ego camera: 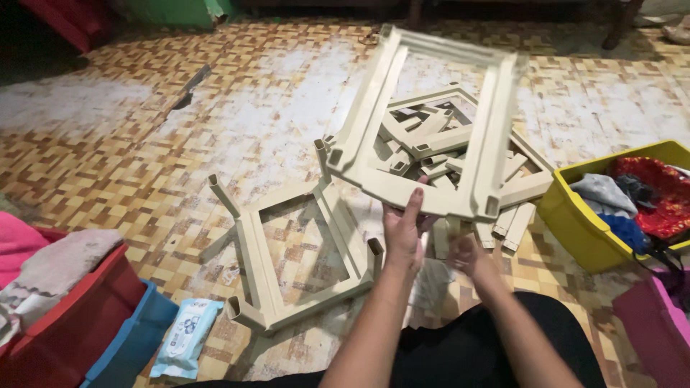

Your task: The person assembles a beige plastic stool by inserting legs into a frame and wiping the surfaces with a cloth. They handle multiple stool parts and a cleaning cloth, working on a patterned floor with storage bins nearby.

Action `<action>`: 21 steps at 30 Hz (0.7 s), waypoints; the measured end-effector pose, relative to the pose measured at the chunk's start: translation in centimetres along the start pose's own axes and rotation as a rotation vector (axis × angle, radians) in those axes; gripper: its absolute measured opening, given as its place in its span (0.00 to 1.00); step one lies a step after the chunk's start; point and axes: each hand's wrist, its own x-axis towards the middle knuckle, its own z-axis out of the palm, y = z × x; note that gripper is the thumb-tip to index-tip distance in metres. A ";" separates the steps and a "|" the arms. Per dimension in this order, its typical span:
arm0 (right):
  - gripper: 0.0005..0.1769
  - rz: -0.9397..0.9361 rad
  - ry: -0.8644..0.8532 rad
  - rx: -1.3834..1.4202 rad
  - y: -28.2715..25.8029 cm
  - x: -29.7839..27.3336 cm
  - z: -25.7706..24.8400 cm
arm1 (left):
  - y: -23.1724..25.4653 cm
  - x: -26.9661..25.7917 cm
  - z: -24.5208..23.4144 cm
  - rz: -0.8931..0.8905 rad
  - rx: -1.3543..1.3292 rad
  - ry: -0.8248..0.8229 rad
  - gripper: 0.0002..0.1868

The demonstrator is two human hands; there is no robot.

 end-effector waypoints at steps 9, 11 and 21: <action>0.11 -0.002 0.150 -0.556 9.4 3.8 -0.4 | 3.3 -3.2 -0.8 0.073 0.410 0.119 0.24; 0.11 0.051 0.330 -0.996 3.5 2.4 -6.5 | 4.4 -4.0 -1.0 0.055 0.544 0.092 0.22; 0.12 -0.518 0.139 0.058 -18.3 -1.5 3.3 | 7.6 -4.8 -3.1 -0.074 0.685 -0.030 0.29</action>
